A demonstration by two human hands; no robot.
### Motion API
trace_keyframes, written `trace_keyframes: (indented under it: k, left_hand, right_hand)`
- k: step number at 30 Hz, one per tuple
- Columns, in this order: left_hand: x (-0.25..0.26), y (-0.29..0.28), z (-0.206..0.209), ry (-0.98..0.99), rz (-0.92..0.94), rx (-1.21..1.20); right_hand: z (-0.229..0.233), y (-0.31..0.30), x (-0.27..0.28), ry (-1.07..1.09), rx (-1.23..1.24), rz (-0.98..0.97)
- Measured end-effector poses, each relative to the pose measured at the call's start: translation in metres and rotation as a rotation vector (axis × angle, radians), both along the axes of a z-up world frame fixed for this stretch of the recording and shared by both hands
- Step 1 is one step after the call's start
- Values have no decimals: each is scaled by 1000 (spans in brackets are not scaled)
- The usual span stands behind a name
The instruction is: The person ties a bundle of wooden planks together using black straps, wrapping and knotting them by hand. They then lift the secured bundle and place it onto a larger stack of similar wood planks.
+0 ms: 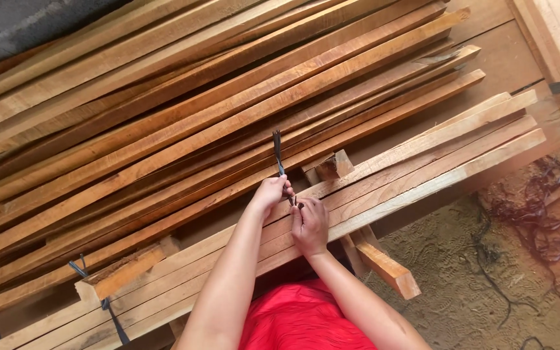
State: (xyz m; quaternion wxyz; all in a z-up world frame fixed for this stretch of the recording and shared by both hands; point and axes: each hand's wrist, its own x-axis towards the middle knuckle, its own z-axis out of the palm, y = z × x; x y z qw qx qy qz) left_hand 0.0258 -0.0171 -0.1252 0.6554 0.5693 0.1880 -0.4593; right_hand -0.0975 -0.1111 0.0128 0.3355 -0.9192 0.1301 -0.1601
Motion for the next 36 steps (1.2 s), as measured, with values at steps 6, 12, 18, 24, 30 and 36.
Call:
trace_keyframes:
  k: [6,12,18,24,30,36]
  left_hand:
    - [0,-15,-94,95,204,60]
    - [2,-10,-50,73,187,233]
    - [0,-19,-25,125,235,234]
    - [-6,-11,-24,32,151,129]
    - [-10,3,121,-663,-617,690]
    - [-23,-3,139,-816,-677,947]
  right_hand:
    - [-7,-6,17,136,50,14]
    - [10,-20,3,41,59,218]
    - [6,-18,3,-18,-10,338]
    - [6,-19,2,8,5,318]
    - [7,-18,3,-12,9,305]
    - [11,-17,3,-6,44,283]
